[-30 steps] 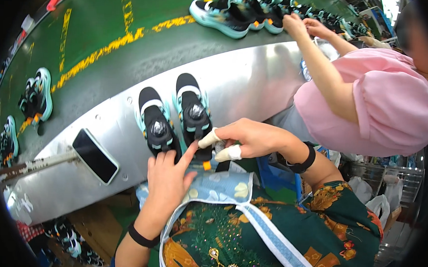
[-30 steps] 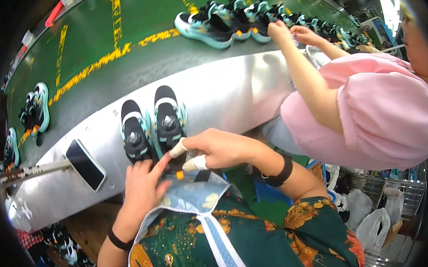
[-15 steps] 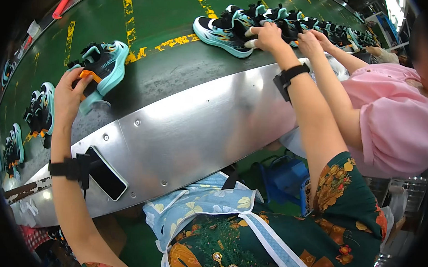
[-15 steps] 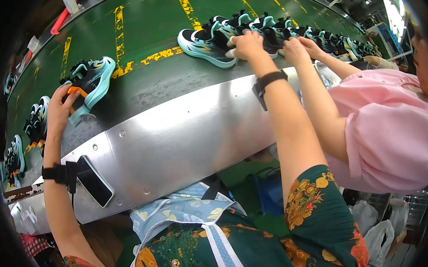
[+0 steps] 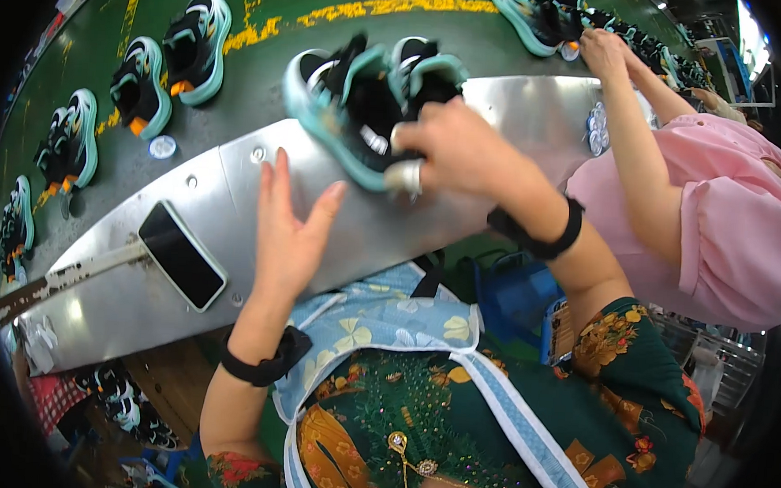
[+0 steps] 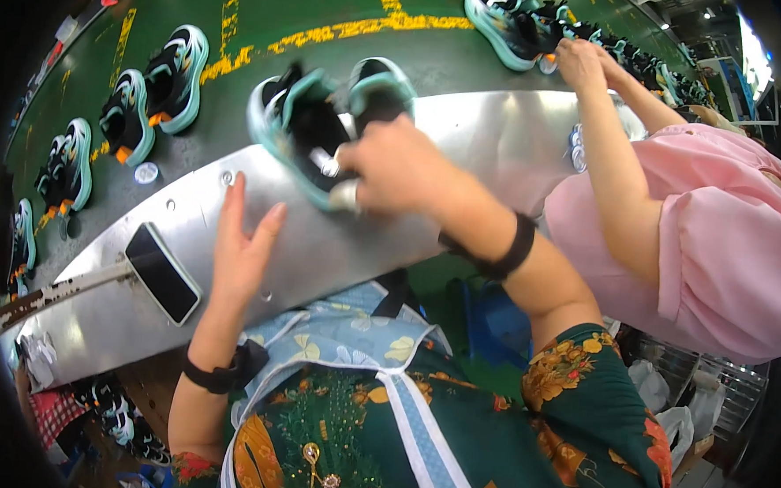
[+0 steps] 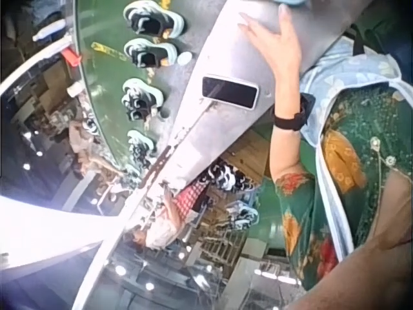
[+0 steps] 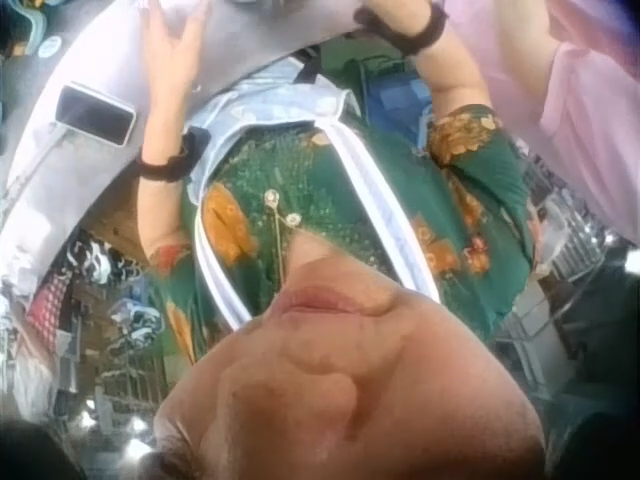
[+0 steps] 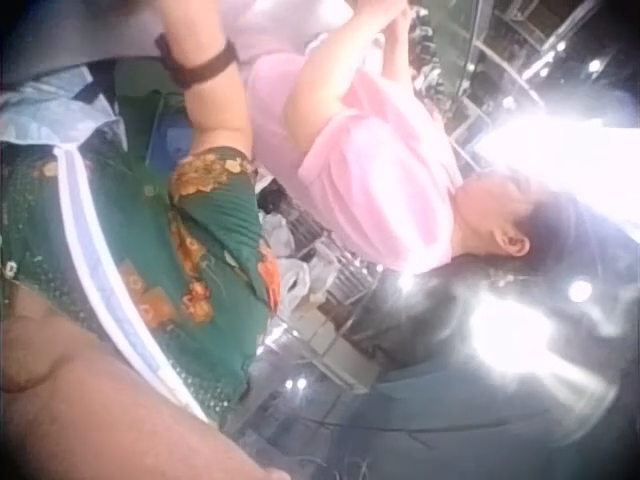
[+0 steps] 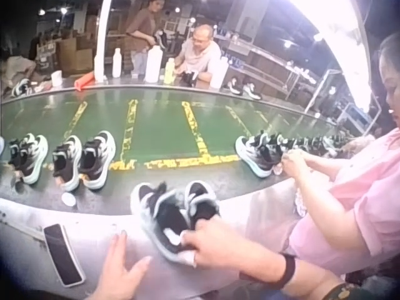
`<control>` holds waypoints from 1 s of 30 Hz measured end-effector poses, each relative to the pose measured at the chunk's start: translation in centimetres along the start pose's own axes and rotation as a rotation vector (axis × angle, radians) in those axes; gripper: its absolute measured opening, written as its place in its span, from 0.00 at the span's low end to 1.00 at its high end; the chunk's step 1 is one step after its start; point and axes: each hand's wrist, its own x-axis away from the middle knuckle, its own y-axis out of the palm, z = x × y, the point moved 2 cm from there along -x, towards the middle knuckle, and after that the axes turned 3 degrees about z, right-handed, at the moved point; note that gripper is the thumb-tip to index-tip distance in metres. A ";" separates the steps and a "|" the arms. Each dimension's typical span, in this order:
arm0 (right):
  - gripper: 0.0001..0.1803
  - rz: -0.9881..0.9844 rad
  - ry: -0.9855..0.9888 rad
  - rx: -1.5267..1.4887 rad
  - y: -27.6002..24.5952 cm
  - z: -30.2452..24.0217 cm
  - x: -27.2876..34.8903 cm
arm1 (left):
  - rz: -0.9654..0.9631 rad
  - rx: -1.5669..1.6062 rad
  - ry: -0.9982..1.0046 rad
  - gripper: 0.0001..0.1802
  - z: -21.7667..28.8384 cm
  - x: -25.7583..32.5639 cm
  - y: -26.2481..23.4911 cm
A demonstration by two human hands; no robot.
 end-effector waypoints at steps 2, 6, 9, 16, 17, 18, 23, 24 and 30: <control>0.24 -0.173 -0.069 -0.174 1.8 -4.3 1.7 | 0.012 -0.030 -0.049 0.46 -2.1 1.6 2.0; 0.28 -0.227 -0.096 -0.547 1.7 -6.0 3.4 | -0.034 -0.047 -0.147 0.36 -6.3 2.0 0.4; 0.19 -0.288 0.069 -0.618 1.4 -4.1 4.4 | -0.201 0.008 -0.215 0.33 -6.1 3.1 -3.3; 0.27 -0.144 -0.014 -0.482 2.3 -7.6 1.5 | -0.258 0.203 -0.174 0.31 -9.3 6.9 -3.0; 0.32 -0.206 0.017 -0.403 2.7 -8.7 1.0 | -0.223 0.142 -0.088 0.29 -9.2 6.8 -2.6; 0.31 -0.164 -0.079 -0.276 3.6 -9.3 0.4 | -0.225 0.142 -0.088 0.29 -9.2 6.8 -2.2; 0.27 -0.183 -0.209 -0.296 7.2 -10.1 -0.2 | -0.186 0.141 -0.195 0.24 -9.4 6.9 -1.1; 0.27 -0.173 -0.226 -0.352 7.4 -9.9 0.0 | -0.172 0.138 -0.164 0.24 -9.6 7.0 -0.9; 0.28 -0.124 -0.008 -0.733 10.2 -9.6 0.7 | -0.128 0.129 -0.143 0.24 -10.4 6.8 -0.4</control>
